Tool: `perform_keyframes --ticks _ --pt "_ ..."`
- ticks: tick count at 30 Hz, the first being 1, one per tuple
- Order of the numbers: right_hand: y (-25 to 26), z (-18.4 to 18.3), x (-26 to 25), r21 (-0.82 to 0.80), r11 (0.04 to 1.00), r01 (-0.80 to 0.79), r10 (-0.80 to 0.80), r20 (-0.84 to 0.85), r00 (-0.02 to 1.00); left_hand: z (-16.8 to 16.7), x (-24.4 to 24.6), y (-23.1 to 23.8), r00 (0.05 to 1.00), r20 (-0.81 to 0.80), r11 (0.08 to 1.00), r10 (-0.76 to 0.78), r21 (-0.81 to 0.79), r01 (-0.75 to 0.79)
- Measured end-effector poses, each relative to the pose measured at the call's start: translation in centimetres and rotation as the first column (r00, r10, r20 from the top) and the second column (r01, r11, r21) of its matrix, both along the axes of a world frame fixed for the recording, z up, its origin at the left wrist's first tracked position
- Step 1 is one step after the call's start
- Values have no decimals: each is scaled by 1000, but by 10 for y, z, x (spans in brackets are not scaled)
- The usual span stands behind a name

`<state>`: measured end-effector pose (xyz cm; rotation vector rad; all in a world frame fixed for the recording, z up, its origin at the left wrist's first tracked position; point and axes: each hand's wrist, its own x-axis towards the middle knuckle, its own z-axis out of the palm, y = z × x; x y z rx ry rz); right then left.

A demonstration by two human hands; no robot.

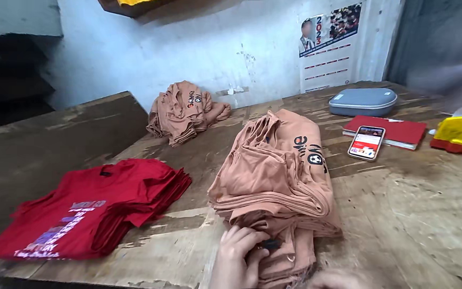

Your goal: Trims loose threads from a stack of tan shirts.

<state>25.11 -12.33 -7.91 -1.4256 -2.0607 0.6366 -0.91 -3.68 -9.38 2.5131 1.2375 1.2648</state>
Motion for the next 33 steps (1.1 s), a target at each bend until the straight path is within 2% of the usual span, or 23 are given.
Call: perform_keyframes --ticks 3,7,11,18,24,28,30,33 --pt "14 -8 -24 188 937 295 -259 -195 946 -1 9 -3 999 23 999 -36 -1 36" --pt "29 -26 -43 203 904 375 -313 -280 907 5 14 -5 999 -7 999 -47 2 47" --pt "28 -29 -38 209 874 439 -337 -390 857 12 15 -5 991 -120 988 52 152 -33" --pt "30 -25 -51 111 902 417 -351 -372 859 25 33 -9 969 -201 959 142 271 -84" --pt "28 -30 -44 178 836 519 -373 -511 775 32 30 -14 947 -286 957 145 282 -62" --pt "32 -31 -52 206 818 538 -340 -580 740 21 44 -7 945 -313 952 95 305 6" --pt "30 -30 -52 199 840 505 -344 -524 779 16 43 -3 955 -287 958 79 287 7" --pt "20 -22 -37 121 904 411 -359 -310 880 20 28 -6 971 -239 997 -16 70 34"
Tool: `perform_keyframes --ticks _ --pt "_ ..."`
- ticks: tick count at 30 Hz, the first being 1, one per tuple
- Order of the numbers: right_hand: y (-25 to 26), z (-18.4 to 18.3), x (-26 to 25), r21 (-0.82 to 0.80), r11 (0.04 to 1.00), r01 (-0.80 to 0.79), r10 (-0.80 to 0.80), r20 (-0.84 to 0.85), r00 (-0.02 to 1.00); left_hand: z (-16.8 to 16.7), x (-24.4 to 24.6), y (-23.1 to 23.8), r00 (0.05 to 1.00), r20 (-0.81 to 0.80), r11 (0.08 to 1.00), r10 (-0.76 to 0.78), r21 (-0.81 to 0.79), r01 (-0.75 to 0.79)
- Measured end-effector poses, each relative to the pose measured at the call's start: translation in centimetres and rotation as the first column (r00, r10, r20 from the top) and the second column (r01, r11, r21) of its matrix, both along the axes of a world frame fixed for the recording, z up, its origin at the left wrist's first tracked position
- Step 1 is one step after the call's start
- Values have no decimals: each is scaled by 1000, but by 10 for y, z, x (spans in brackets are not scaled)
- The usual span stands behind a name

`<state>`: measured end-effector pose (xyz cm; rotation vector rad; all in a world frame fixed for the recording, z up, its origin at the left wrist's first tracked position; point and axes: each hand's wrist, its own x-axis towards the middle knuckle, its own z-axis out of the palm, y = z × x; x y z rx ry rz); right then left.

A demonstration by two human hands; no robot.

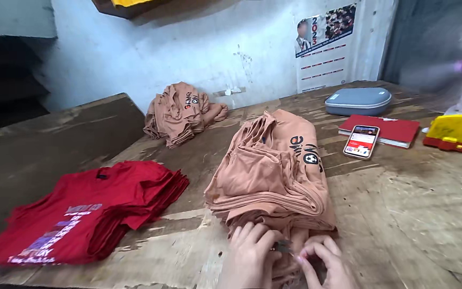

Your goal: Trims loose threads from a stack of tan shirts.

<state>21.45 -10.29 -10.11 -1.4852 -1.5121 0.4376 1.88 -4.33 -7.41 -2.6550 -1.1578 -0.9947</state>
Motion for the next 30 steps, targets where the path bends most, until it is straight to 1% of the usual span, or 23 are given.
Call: perform_keyframes --ticks 1,3,5,7,9,11,13,14,15,16,17,18,19,20,21,22,23,24,25,26,27,28,30 --pt "-2 1 3 -15 1000 -17 18 54 998 0 -6 -1 1000 13 996 -11 -88 12" --pt "-2 2 -2 42 999 -4 -1 130 991 -4 -16 3 998 47 976 -32 -215 41" --pt "0 4 -20 128 991 28 -52 190 980 -5 -21 8 992 110 951 -60 -295 90" --pt "4 6 -35 168 984 52 -90 226 970 -2 -20 8 991 127 934 -40 -347 82" --pt "7 8 -37 163 986 39 -74 217 973 -3 -20 10 993 118 931 -18 -360 59" --pt "9 8 -37 173 984 36 -71 200 977 -7 -24 16 986 158 944 -43 -316 92" --pt "15 4 -42 268 960 79 -130 178 975 -9 -27 22 973 219 953 -73 -273 133" --pt "20 1 -45 327 940 99 -152 140 979 -9 -26 24 964 253 957 -79 -253 144" --pt "26 -1 -48 379 919 110 -145 67 987 -9 -25 25 955 287 956 -74 -251 150" --pt "34 -2 -50 416 903 105 -92 -50 994 -7 -24 27 945 322 951 -66 -268 157" --pt "41 -1 -51 427 899 92 -10 -191 982 -5 -23 29 933 356 942 -48 -295 162" --pt "47 1 -51 408 909 83 58 -320 945 -2 -22 31 923 384 933 -18 -326 153" --pt "52 4 -50 383 921 76 97 -412 906 0 -21 34 916 400 925 28 -359 128" --pt "57 5 -49 367 929 57 123 -450 884 1 -19 37 911 404 913 77 -396 99" --pt "59 4 -49 367 930 26 138 -415 899 2 -18 40 908 403 901 111 -427 80" --pt "57 2 -50 376 927 -5 133 -315 940 2 -17 42 906 404 892 127 -446 73" --pt "54 0 -51 398 917 -15 95 -182 979 2 -16 44 904 407 888 131 -454 76" --pt "51 -3 -50 429 903 -13 30 -34 999 3 -16 45 900 416 883 130 -462 86" --pt "48 -8 -48 474 881 2 -52 92 994 2 -16 45 895 427 877 131 -471 97" --pt "45 -13 -44 523 851 37 -139 158 978 2 -16 44 891 434 867 132 -486 109" --pt "42 -16 -39 552 830 84 -196 147 970 2 -17 43 889 439 857 131 -501 121" --pt "37 -17 -33 538 831 140 -218 84 972 3 -17 42 889 439 850 131 -511 127" --pt "29 -14 -22 459 859 228 -241 -30 970 2 -16 41 892 429 848 145 -518 111"
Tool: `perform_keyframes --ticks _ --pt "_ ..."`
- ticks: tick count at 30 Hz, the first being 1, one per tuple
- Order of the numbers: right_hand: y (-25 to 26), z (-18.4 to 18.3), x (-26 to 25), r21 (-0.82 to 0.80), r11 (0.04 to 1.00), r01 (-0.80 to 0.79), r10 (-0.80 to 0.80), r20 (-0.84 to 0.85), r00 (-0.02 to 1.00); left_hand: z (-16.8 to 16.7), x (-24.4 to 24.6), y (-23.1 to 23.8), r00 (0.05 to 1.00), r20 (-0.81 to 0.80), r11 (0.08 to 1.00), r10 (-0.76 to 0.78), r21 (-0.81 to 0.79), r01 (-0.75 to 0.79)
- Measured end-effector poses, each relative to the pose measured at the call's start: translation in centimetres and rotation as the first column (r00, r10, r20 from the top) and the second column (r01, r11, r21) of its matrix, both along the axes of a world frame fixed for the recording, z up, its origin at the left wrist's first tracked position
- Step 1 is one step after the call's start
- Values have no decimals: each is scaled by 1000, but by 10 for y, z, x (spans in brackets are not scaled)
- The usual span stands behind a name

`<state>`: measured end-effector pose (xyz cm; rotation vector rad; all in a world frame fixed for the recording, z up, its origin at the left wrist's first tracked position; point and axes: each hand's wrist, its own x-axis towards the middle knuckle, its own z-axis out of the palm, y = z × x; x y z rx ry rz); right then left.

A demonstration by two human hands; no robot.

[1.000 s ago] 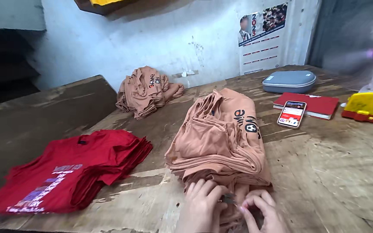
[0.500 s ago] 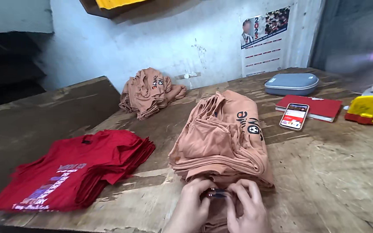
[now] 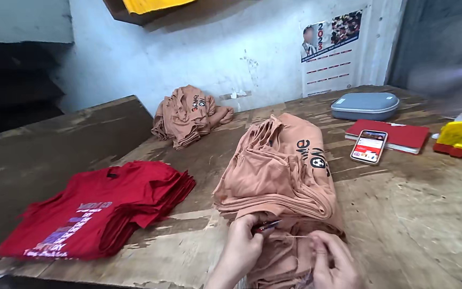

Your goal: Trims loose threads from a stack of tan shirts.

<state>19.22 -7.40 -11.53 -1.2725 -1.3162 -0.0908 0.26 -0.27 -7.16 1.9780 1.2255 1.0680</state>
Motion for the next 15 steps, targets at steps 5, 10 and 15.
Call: perform_keyframes --ticks 5,10,15 --pt "-6 10 -10 -46 994 -99 106 171 980 5 5 1 999 -35 999 37 -22 -38" --pt "20 -3 -27 71 997 30 -52 339 939 8 3 1 999 -48 996 23 -91 -27" --pt "-10 6 -6 26 987 -161 162 -30 986 6 -1 -2 999 22 995 -46 -91 48"
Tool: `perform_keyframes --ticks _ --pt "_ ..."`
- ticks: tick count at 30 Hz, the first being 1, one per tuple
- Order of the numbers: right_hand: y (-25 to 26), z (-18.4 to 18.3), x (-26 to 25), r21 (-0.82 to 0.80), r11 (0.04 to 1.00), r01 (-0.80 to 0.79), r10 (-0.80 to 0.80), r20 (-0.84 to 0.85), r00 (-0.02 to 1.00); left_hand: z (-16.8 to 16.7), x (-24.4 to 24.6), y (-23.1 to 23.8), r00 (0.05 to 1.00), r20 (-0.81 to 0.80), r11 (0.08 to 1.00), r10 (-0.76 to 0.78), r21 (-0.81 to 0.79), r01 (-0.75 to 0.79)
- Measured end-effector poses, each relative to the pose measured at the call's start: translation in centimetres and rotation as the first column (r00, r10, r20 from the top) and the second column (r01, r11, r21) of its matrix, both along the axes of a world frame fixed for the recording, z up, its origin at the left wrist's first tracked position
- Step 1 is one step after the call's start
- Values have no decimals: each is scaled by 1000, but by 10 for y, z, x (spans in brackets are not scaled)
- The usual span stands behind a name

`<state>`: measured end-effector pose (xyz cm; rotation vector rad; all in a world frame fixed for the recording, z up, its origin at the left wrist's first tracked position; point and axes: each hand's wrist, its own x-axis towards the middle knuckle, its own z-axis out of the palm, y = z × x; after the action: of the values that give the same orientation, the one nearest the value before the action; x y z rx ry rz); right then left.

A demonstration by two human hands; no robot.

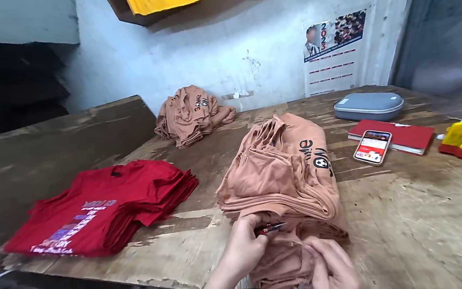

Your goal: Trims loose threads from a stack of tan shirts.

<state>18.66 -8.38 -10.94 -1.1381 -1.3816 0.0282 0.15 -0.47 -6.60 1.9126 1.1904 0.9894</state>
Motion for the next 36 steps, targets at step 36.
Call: perform_keyframes --ticks 36 --pt "25 -3 -3 133 991 19 -39 147 988 9 -7 7 985 -172 999 22 -22 -26"
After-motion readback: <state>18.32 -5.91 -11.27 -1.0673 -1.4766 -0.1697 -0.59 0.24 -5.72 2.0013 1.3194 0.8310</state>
